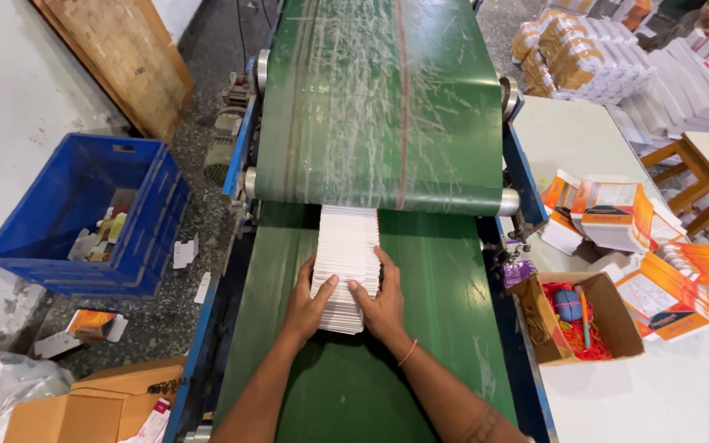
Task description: Picking up, inspecting, and stacking cardboard box packaging from a moving conveyor belt.
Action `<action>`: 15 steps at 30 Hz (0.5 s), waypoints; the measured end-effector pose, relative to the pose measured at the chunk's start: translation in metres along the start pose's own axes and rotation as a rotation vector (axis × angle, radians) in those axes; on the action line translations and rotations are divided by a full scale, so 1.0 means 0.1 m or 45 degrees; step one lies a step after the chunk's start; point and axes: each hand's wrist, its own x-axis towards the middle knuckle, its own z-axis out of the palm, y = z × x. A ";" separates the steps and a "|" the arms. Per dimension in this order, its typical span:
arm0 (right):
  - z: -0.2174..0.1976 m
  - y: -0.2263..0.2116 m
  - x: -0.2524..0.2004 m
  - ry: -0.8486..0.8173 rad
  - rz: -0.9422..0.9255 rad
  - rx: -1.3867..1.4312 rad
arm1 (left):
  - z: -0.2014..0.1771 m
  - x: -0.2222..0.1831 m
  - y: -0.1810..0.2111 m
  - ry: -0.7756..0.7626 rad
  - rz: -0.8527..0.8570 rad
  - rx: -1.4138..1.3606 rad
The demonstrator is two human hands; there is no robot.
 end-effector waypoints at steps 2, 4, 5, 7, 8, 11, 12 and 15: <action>0.00 0.04 -0.02 -0.008 0.009 0.019 | 0.00 -0.03 0.06 -0.007 -0.024 0.006; 0.00 0.06 -0.02 -0.025 0.017 0.041 | 0.00 -0.05 0.07 -0.006 -0.049 0.013; 0.00 0.06 -0.03 -0.024 -0.011 0.047 | 0.00 -0.06 0.06 -0.008 -0.049 0.009; 0.00 0.05 -0.06 -0.020 -0.034 0.056 | -0.01 -0.08 0.05 -0.015 -0.053 0.008; 0.00 0.05 -0.06 -0.029 -0.031 0.097 | -0.01 -0.09 0.06 -0.015 -0.056 0.008; -0.01 0.08 -0.10 -0.024 -0.034 0.107 | 0.00 -0.12 0.06 -0.015 -0.042 0.007; 0.01 0.10 -0.10 -0.017 -0.041 0.081 | -0.01 -0.13 0.05 -0.007 -0.024 0.011; -0.02 0.00 -0.13 -0.038 0.005 0.116 | -0.02 -0.15 -0.03 -0.008 0.063 -0.008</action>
